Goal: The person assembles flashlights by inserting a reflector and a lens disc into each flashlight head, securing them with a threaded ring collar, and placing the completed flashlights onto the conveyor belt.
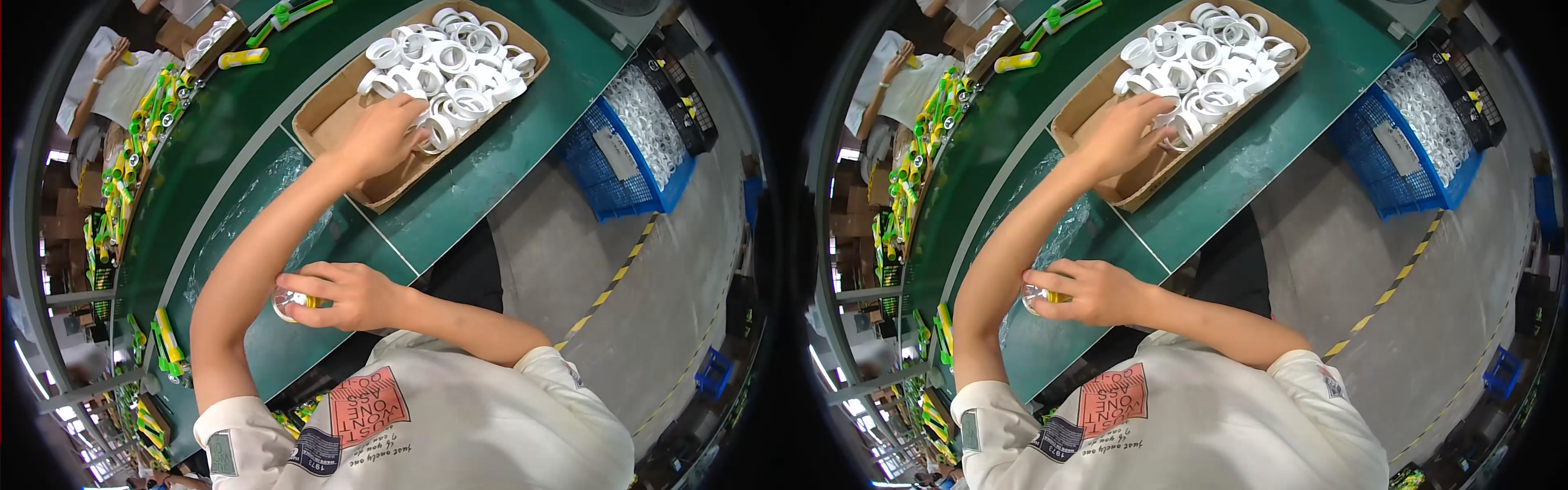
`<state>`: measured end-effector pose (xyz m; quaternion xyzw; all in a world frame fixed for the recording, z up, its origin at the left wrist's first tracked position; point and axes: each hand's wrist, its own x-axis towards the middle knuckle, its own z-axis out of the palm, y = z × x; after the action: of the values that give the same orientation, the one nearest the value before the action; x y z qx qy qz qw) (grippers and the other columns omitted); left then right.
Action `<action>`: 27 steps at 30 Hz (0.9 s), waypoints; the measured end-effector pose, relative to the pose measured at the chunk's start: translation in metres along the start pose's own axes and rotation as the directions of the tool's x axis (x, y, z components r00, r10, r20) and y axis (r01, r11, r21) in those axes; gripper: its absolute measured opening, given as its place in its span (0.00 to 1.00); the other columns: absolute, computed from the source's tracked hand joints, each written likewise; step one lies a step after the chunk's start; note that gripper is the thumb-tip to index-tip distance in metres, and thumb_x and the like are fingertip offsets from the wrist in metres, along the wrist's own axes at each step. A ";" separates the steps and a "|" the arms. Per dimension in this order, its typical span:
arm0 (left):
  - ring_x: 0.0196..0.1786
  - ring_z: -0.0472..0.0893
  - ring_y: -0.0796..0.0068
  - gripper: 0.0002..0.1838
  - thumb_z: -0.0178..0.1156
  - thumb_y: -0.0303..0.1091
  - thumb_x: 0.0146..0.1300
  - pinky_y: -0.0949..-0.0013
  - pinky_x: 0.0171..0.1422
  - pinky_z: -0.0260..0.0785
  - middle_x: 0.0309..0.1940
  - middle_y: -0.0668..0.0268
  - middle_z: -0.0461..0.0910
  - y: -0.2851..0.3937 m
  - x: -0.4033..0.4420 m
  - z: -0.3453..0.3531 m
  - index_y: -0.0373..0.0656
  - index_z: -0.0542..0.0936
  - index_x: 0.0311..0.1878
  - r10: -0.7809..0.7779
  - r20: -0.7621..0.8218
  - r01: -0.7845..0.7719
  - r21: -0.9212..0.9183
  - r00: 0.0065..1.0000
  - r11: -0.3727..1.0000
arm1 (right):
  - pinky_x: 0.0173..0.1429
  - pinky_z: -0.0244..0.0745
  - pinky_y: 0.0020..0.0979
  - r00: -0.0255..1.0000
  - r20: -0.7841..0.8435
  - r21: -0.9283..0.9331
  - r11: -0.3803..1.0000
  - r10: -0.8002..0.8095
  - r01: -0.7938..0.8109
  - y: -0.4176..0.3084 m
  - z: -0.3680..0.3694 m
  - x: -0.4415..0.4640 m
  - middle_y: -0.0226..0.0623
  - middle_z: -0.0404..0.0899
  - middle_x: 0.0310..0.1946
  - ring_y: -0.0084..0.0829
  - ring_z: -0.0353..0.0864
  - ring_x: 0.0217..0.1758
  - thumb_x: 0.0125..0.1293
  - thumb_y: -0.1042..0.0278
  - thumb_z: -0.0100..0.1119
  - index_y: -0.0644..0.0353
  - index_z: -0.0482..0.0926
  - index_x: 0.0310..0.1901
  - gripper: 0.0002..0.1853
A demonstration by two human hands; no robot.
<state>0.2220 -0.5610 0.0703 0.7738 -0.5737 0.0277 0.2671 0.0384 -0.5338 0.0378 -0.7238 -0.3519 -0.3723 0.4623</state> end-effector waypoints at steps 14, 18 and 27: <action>0.31 0.78 0.87 0.06 0.62 0.29 0.67 0.76 0.34 0.70 0.28 0.68 0.82 0.061 -0.040 -0.119 0.36 0.81 0.37 -0.535 0.244 0.588 -0.357 0.808 0.726 | 0.42 0.85 0.30 0.999 0.032 0.032 0.999 0.008 -0.009 -0.002 -0.005 0.000 0.43 0.78 0.64 0.38 0.86 0.47 0.55 0.72 0.70 0.45 0.77 0.52 0.22; 0.29 0.75 0.92 0.09 0.73 0.23 0.59 0.80 0.31 0.67 0.25 0.76 0.78 0.103 -0.108 -0.184 0.39 0.79 0.34 -0.644 0.442 0.781 -0.328 0.624 0.532 | 0.38 0.84 0.30 1.000 -0.018 0.037 0.999 -0.005 0.006 0.000 -0.001 0.002 0.42 0.82 0.58 0.38 0.87 0.43 0.52 0.74 0.73 0.47 0.80 0.50 0.22; 0.25 0.72 0.87 0.11 0.69 0.28 0.53 0.78 0.25 0.63 0.23 0.71 0.76 0.134 -0.152 -0.173 0.38 0.76 0.35 -0.791 0.366 0.861 -0.059 0.490 0.505 | 0.38 0.82 0.28 1.000 -0.013 0.013 1.000 0.018 -0.018 -0.002 0.004 -0.003 0.37 0.79 0.60 0.34 0.85 0.43 0.55 0.71 0.69 0.44 0.81 0.49 0.18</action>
<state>0.0947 -0.3785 0.2163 0.9113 -0.1592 -0.2872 0.2483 0.0362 -0.5304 0.0345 -0.7215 -0.3446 -0.3707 0.4725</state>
